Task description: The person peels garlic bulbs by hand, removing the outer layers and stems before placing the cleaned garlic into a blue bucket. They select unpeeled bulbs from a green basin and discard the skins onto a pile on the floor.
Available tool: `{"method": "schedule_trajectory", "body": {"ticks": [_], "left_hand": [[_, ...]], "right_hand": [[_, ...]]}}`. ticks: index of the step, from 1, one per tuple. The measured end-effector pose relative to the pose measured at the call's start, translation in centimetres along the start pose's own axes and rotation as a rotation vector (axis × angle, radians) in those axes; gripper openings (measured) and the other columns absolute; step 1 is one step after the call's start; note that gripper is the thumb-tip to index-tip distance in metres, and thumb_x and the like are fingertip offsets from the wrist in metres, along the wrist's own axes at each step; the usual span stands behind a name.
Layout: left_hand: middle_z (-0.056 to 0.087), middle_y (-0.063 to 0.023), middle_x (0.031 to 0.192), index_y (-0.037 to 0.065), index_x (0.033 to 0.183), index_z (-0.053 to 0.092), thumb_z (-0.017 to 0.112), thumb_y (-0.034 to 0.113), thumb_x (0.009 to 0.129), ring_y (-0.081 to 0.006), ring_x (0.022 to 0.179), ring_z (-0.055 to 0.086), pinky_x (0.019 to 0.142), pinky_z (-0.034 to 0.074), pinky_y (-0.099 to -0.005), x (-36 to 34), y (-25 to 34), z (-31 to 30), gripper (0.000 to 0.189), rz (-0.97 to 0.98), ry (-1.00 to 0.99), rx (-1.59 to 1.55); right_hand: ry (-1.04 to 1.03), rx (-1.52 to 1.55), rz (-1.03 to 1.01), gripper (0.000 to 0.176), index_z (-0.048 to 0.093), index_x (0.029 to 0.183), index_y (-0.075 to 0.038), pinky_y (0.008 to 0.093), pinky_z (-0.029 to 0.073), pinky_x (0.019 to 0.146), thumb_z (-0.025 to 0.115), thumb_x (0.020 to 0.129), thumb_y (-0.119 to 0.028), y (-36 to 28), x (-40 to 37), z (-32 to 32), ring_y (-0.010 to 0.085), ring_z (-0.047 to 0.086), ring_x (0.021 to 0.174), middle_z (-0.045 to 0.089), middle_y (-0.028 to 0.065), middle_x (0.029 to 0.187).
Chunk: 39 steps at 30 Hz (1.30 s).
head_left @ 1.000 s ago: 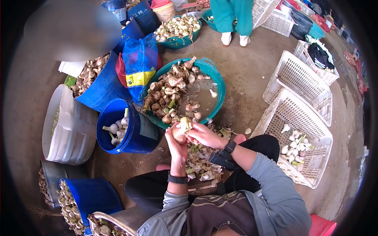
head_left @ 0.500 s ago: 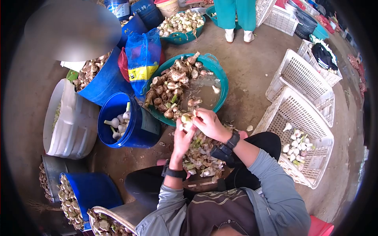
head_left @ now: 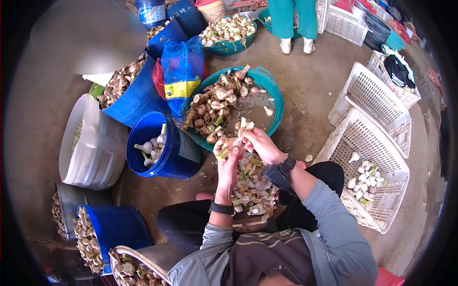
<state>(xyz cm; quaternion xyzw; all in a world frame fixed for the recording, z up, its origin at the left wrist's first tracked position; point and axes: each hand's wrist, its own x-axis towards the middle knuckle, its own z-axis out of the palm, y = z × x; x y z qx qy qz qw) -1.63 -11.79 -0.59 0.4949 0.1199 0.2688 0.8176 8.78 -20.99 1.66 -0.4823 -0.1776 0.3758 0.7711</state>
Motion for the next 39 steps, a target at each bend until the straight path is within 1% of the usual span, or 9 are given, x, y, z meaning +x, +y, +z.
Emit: {"method": "schedule_trajectory", "body": {"ticks": [8,10,11,13,17,27,29,35,39], "left_hand": [[0.053,-0.0048,0.103,0.009,0.127,0.037,0.065,0.019,0.082,-0.0128,0.083,0.053,0.065,0.043,-0.0244,0.2,2.3,-1.4,0.053,-0.081,-0.122,-0.165],[0.052,-0.0042,0.104,0.010,0.128,0.036,0.066,0.018,0.082,-0.0121,0.084,0.052,0.065,0.042,-0.0237,0.5,2.8,-2.1,0.055,-0.095,-0.105,-0.039],[0.051,-0.0037,0.106,0.011,0.129,0.035,0.066,0.017,0.082,-0.0113,0.086,0.051,0.065,0.042,-0.0230,0.9,3.0,-2.3,0.056,-0.109,-0.091,0.086],[0.050,-0.0029,0.110,0.013,0.129,0.033,0.066,0.017,0.082,-0.0094,0.086,0.050,0.065,0.041,-0.0212,1.0,3.0,-2.8,0.058,-0.123,-0.080,0.153],[0.047,-0.0062,0.121,0.009,0.129,0.030,0.069,0.018,0.081,-0.0167,0.110,0.049,0.095,0.042,-0.0321,0.7,1.9,-3.0,0.063,-0.149,-0.205,0.182],[0.050,-0.0082,0.113,0.003,0.125,0.034,0.064,0.014,0.084,-0.0151,0.101,0.050,0.087,0.042,-0.0282,0.8,0.1,-1.3,0.052,-0.106,-0.223,0.342],[0.049,-0.0074,0.113,0.003,0.125,0.034,0.067,0.028,0.083,-0.0139,0.102,0.049,0.089,0.041,-0.0282,0.9,0.0,-0.9,0.058,0.121,-0.231,0.508],[0.048,-0.0117,0.116,0.001,0.127,0.036,0.067,0.018,0.076,-0.0181,0.103,0.050,0.089,0.043,-0.0312,0.8,1.0,0.8,0.062,0.212,-0.153,0.754],[0.053,-0.0154,0.112,0.001,0.124,0.039,0.067,0.017,0.078,-0.0215,0.097,0.056,0.082,0.047,-0.0320,0.8,0.6,0.9,0.057,0.292,-0.163,0.766]], "right_hand": [[0.336,-0.010,-0.341,0.014,0.051,0.089,-0.004,0.0243,0.043,0.050,0.043,0.094,-0.014,-2.3,1.9,-5.5,0.0115,0.053,0.057,0.054,0.0026,0.069],[-0.073,-1.374,-0.296,0.020,0.053,0.104,-0.007,0.0366,0.051,0.066,0.049,0.085,-0.006,-1.4,0.5,-4.7,0.0312,0.062,0.077,0.061,0.0124,0.081],[-0.211,-1.531,-0.319,0.034,0.053,0.115,-0.010,0.0402,0.049,0.069,0.050,0.082,-0.003,0.1,-0.1,-4.8,0.0355,0.060,0.082,0.060,0.0135,0.089],[-0.143,-1.327,-0.636,0.034,0.053,0.117,-0.010,0.0351,0.048,0.067,0.052,0.083,-0.005,-0.1,0.1,-2.6,0.0279,0.060,0.079,0.058,0.0112,0.093],[-0.275,-0.827,-0.514,0.022,0.061,0.106,-0.005,0.0297,0.044,0.061,0.059,0.084,-0.011,-3.9,-1.2,1.5,0.0175,0.054,0.072,0.054,0.0073,0.085],[0.009,-0.914,-0.670,0.007,0.051,0.080,0.004,0.0336,0.043,0.056,0.056,0.080,-0.001,-1.7,-1.4,0.8,0.0275,0.053,0.062,0.052,0.0130,0.074],[0.200,-0.972,-0.754,0.007,0.052,0.082,0.003,0.0336,0.042,0.056,0.057,0.080,-0.001,-1.1,-1.4,1.0,0.0281,0.055,0.063,0.052,0.0138,0.074],[0.290,-0.817,-0.654,0.008,0.048,0.078,0.003,0.0390,0.040,0.057,0.055,0.079,-0.001,-0.5,-0.7,0.6,0.0336,0.052,0.063,0.050,0.0165,0.072],[0.323,-0.461,-0.464,0.009,0.054,0.084,0.001,0.0302,0.040,0.055,0.052,0.088,-0.008,1.3,0.4,0.2,0.0173,0.050,0.060,0.053,0.0052,0.071]]}}
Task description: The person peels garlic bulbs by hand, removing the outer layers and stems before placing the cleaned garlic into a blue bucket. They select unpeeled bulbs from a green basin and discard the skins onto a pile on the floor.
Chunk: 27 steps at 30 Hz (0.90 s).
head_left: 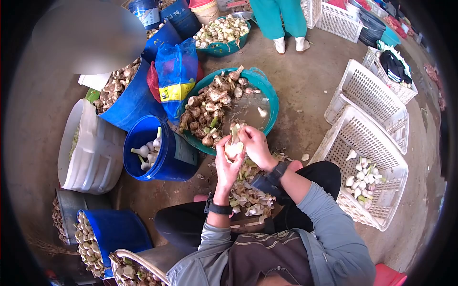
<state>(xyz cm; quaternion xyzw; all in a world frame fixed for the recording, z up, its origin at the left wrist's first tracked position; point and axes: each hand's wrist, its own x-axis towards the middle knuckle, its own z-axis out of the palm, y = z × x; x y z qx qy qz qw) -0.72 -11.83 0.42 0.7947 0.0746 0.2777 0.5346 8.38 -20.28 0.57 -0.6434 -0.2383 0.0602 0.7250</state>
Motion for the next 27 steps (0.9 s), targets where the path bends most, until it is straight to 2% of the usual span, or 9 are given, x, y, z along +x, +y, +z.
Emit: {"method": "schedule_trajectory", "body": {"ticks": [1,6,8,9,14,16,20,26,27], "left_hand": [[0.054,-0.0139,0.109,0.002,0.124,0.038,0.065,0.016,0.081,-0.0199,0.093,0.057,0.077,0.049,-0.0305,-0.1,-0.1,0.1,0.054,0.035,0.002,-0.010],[0.056,-0.0049,0.092,0.007,0.120,0.032,0.057,0.016,0.089,-0.0082,0.072,0.056,0.054,0.047,-0.0204,0.0,-0.2,0.1,0.041,-0.327,-0.081,-0.603],[0.055,-0.0053,0.093,0.007,0.119,0.031,0.058,0.015,0.088,-0.0078,0.074,0.056,0.053,0.047,-0.0196,0.2,-0.8,0.2,0.042,-0.321,-0.033,-0.534],[0.055,-0.0057,0.095,0.006,0.117,0.035,0.061,0.017,0.086,-0.0118,0.077,0.058,0.059,0.049,-0.0234,-0.1,-1.5,0.3,0.042,-0.261,-0.011,-0.512],[0.060,-0.0111,0.098,0.002,0.110,0.046,0.067,0.024,0.080,-0.0178,0.085,0.060,0.076,0.048,-0.0307,0.0,-1.4,-0.5,0.042,-0.163,0.041,-0.150],[0.062,-0.0128,0.095,0.002,0.112,0.046,0.067,0.025,0.080,-0.0151,0.087,0.060,0.077,0.047,-0.0311,0.2,0.0,-0.9,0.044,-0.197,-0.007,-0.057],[0.053,-0.0124,0.112,0.002,0.112,0.046,0.061,0.025,0.084,-0.0185,0.101,0.052,0.089,0.042,-0.0328,-1.3,-1.1,1.2,0.039,-0.036,0.106,-0.404],[0.043,-0.0077,0.119,0.006,0.118,0.036,0.063,0.024,0.083,-0.0175,0.109,0.045,0.093,0.039,-0.0317,-1.9,-2.2,0.0,0.048,-0.149,0.062,-0.461],[0.043,-0.0078,0.119,0.005,0.119,0.037,0.064,0.023,0.082,-0.0171,0.109,0.046,0.093,0.040,-0.0318,-2.0,-2.4,-0.9,0.049,-0.155,0.052,-0.415]], "right_hand": [[-0.012,0.243,0.241,0.012,0.057,0.090,-0.001,0.0254,0.039,0.055,0.050,0.092,-0.011,0.1,0.0,0.1,0.0085,0.046,0.061,0.053,-0.0009,0.073],[-0.275,0.311,0.449,0.016,0.056,0.102,-0.002,0.0221,0.039,0.057,0.050,0.093,-0.014,-1.6,0.2,-1.4,0.0054,0.045,0.063,0.053,-0.0030,0.078],[-0.231,-0.137,-0.177,0.014,0.054,0.100,0.001,0.0245,0.040,0.057,0.051,0.092,-0.011,-0.7,-0.1,-1.2,0.0076,0.047,0.065,0.053,0.0013,0.079],[-0.127,-0.154,-0.292,0.012,0.053,0.091,0.002,0.0331,0.042,0.059,0.055,0.087,-0.008,-1.1,-0.3,-0.3,0.0243,0.055,0.066,0.050,0.0121,0.072],[-0.338,-0.252,-0.321,0.010,0.055,0.087,0.003,0.0314,0.043,0.059,0.051,0.089,-0.006,-1.7,-0.4,-0.9,0.0211,0.055,0.065,0.054,0.0096,0.073],[-0.200,0.455,0.318,0.015,0.057,0.084,0.001,0.0280,0.043,0.058,0.046,0.092,-0.006,-1.4,-0.9,0.0,0.0138,0.055,0.066,0.057,0.0038,0.075],[-0.074,0.824,0.552,0.016,0.056,0.091,-0.004,0.0232,0.044,0.061,0.047,0.095,-0.017,-1.0,-0.5,-0.4,0.0090,0.054,0.066,0.057,0.0002,0.075],[0.263,0.786,0.348,0.018,0.053,0.090,-0.010,0.0202,0.042,0.051,0.044,0.096,-0.024,-4.7,3.0,-4.7,0.0030,0.049,0.056,0.059,0.0005,0.075],[0.189,0.628,0.109,0.019,0.052,0.091,-0.009,0.0213,0.042,0.051,0.044,0.096,-0.025,-2.8,3.8,-6.7,0.0055,0.051,0.056,0.058,0.0020,0.076]]}}
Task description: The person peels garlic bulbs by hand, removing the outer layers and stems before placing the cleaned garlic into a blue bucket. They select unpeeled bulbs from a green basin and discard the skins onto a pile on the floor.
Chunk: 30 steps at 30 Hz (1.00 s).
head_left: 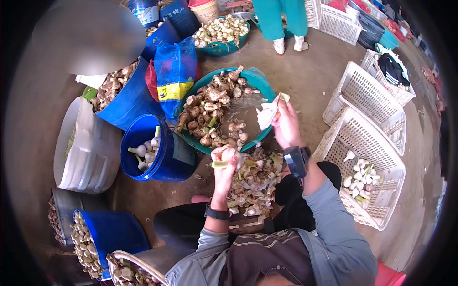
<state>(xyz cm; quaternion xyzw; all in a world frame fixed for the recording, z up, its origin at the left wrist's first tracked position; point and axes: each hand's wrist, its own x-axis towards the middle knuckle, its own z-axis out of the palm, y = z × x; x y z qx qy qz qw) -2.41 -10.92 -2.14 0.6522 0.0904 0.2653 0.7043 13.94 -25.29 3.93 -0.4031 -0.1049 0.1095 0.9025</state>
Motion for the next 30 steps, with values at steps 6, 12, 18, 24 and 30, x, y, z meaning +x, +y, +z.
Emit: {"method": "schedule_trajectory", "body": {"ticks": [6,12,18,24,30], "left_hand": [[0.051,-0.0092,0.116,0.006,0.127,0.037,0.069,0.011,0.079,-0.0156,0.103,0.053,0.089,0.044,-0.0289,1.1,3.0,-2.8,0.058,0.006,-0.018,0.247],[0.050,-0.0080,0.112,0.007,0.123,0.036,0.072,0.010,0.076,-0.0158,0.103,0.051,0.086,0.045,-0.0278,0.5,3.4,-2.5,0.060,0.012,0.041,0.187],[0.049,-0.0074,0.113,0.007,0.124,0.038,0.071,0.019,0.077,-0.0153,0.105,0.049,0.089,0.043,-0.0287,0.0,3.6,-1.0,0.060,-0.047,0.015,0.023],[0.048,-0.0062,0.113,0.008,0.125,0.036,0.074,0.024,0.074,-0.0156,0.103,0.051,0.089,0.043,-0.0290,0.2,4.5,-1.2,0.065,-0.095,-0.093,0.032],[0.049,-0.0041,0.109,0.009,0.122,0.037,0.064,0.009,0.076,-0.0132,0.100,0.049,0.085,0.042,-0.0262,0.4,5.1,-3.1,0.053,-0.256,-0.274,-0.283]], "right_hand": [[-0.802,-1.400,-0.359,0.017,0.061,0.097,-0.012,0.0374,0.050,0.066,0.057,0.081,-0.014,3.9,-4.3,1.0,0.0274,0.062,0.078,0.062,0.0079,0.088],[-0.671,-1.005,-0.464,0.017,0.064,0.096,-0.007,0.0339,0.048,0.061,0.061,0.079,-0.007,1.8,-5.2,5.7,0.0248,0.059,0.071,0.060,0.0074,0.080],[-0.723,-1.149,-0.519,0.012,0.054,0.080,-0.004,0.0357,0.047,0.061,0.064,0.073,-0.004,1.7,-5.2,4.4,0.0268,0.058,0.070,0.057,0.0083,0.075],[-0.737,-1.175,-0.450,0.015,0.052,0.080,-0.004,0.0330,0.046,0.059,0.064,0.072,-0.005,1.2,-5.1,4.2,0.0235,0.057,0.067,0.055,0.0083,0.075],[-0.734,-0.585,0.115,0.010,0.052,0.086,-0.003,0.0233,0.042,0.057,0.060,0.084,-0.009,3.4,-4.8,3.3,0.0067,0.052,0.066,0.051,-0.0015,0.074]]}}
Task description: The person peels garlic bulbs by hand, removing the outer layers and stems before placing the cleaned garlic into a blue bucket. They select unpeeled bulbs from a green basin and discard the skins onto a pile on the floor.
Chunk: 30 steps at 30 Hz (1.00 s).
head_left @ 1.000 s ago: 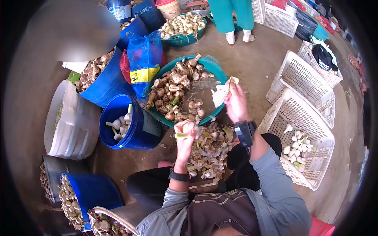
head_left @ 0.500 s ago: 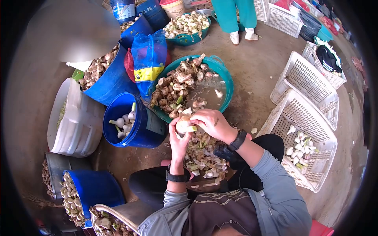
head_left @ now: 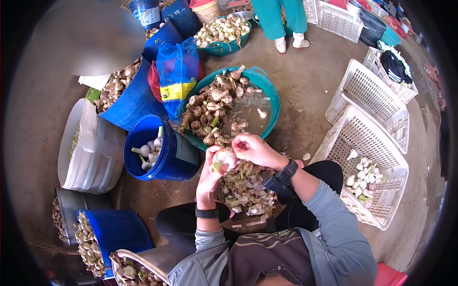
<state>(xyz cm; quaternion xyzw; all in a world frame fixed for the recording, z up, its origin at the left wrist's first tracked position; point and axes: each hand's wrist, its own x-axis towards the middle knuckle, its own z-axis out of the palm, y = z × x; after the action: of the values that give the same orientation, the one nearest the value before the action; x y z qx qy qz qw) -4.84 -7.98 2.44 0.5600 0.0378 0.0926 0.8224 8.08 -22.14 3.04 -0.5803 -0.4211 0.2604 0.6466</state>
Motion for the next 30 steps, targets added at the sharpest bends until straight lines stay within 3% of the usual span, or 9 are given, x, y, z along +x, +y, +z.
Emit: {"method": "schedule_trajectory", "body": {"ticks": [4,7,9,12,13,16,22,26,30], "left_hand": [[0.050,-0.0075,0.117,0.004,0.126,0.038,0.062,0.032,0.084,-0.0180,0.108,0.051,0.088,0.044,-0.0314,0.5,-0.1,0.7,0.056,0.051,0.050,-0.043],[0.051,-0.0105,0.117,0.004,0.128,0.036,0.048,0.021,0.094,-0.0201,0.107,0.052,0.089,0.045,-0.0338,1.4,-2.1,0.5,0.040,0.169,0.294,-0.139],[0.052,-0.0113,0.116,0.004,0.128,0.036,0.047,0.021,0.095,-0.0207,0.107,0.053,0.089,0.046,-0.0346,1.3,-2.5,0.4,0.039,0.162,0.341,-0.237],[0.054,-0.0125,0.115,0.004,0.126,0.037,0.049,0.022,0.094,-0.0229,0.102,0.056,0.086,0.048,-0.0364,1.3,-2.4,0.0,0.038,0.236,0.419,-0.297],[0.054,-0.0127,0.115,0.004,0.125,0.037,0.050,0.021,0.094,-0.0233,0.100,0.056,0.085,0.049,-0.0361,1.3,-2.3,-0.5,0.038,0.252,0.442,-0.277],[0.058,-0.0118,0.109,0.004,0.116,0.047,0.055,0.018,0.091,-0.0193,0.092,0.059,0.076,0.051,-0.0293,1.4,-2.2,-1.1,0.029,0.297,0.511,-0.098],[0.053,0.0011,0.081,0.008,0.089,0.049,0.063,0.010,0.086,-0.0061,0.072,0.051,0.062,0.045,-0.0200,2.2,-1.5,0.6,0.014,0.372,0.727,0.073],[0.055,0.0008,0.084,0.009,0.087,0.048,0.065,0.010,0.085,-0.0058,0.074,0.051,0.063,0.045,-0.0202,2.6,-2.5,1.0,0.016,0.468,0.803,0.274],[0.059,-0.0028,0.087,0.005,0.095,0.051,0.063,0.012,0.086,-0.0092,0.080,0.056,0.069,0.048,-0.0240,2.4,-0.9,2.1,0.016,0.379,0.752,0.093]], "right_hand": [[-0.009,0.402,0.236,0.011,0.050,0.097,-0.005,0.0190,0.038,0.055,0.053,0.091,-0.014,-1.3,-0.7,0.1,0.0028,0.048,0.065,0.050,-0.0036,0.078],[-0.097,0.332,0.130,0.012,0.051,0.096,-0.005,0.0190,0.039,0.055,0.052,0.091,-0.015,-1.2,-0.6,0.4,0.0028,0.048,0.066,0.050,-0.0034,0.078],[-0.130,0.335,0.225,0.010,0.051,0.095,-0.004,0.0193,0.041,0.056,0.050,0.091,-0.013,-1.6,-0.6,-0.1,0.0038,0.050,0.066,0.052,-0.0021,0.079],[-0.074,0.607,0.034,0.007,0.050,0.095,-0.005,0.0207,0.043,0.058,0.049,0.090,-0.010,-2.8,-0.3,-1.8,0.0067,0.053,0.068,0.054,0.0006,0.079],[-0.092,0.456,0.147,0.010,0.052,0.095,-0.004,0.0229,0.044,0.061,0.054,0.085,-0.005,-4.3,-0.6,-2.9,0.0073,0.053,0.070,0.054,0.0006,0.081],[-0.034,-0.599,-0.181,0.015,0.055,0.087,-0.007,0.0279,0.045,0.060,0.060,0.074,-0.001,-1.3,-1.1,-1.2,0.0155,0.056,0.069,0.053,0.0036,0.076],[0.065,-0.381,-0.142,0.021,0.051,0.081,-0.004,0.0303,0.042,0.053,0.066,0.081,-0.019,-1.1,-1.1,3.2,0.0169,0.053,0.058,0.052,0.0058,0.066],[0.110,-0.301,-0.082,0.017,0.051,0.082,-0.004,0.0293,0.041,0.051,0.064,0.083,-0.016,0.1,-1.1,3.8,0.0164,0.054,0.055,0.052,0.0052,0.061],[0.118,-0.240,-0.077,0.011,0.053,0.081,-0.004,0.0298,0.042,0.051,0.062,0.081,-0.010,0.1,-1.1,2.5,0.0161,0.057,0.058,0.056,0.0065,0.064]]}}
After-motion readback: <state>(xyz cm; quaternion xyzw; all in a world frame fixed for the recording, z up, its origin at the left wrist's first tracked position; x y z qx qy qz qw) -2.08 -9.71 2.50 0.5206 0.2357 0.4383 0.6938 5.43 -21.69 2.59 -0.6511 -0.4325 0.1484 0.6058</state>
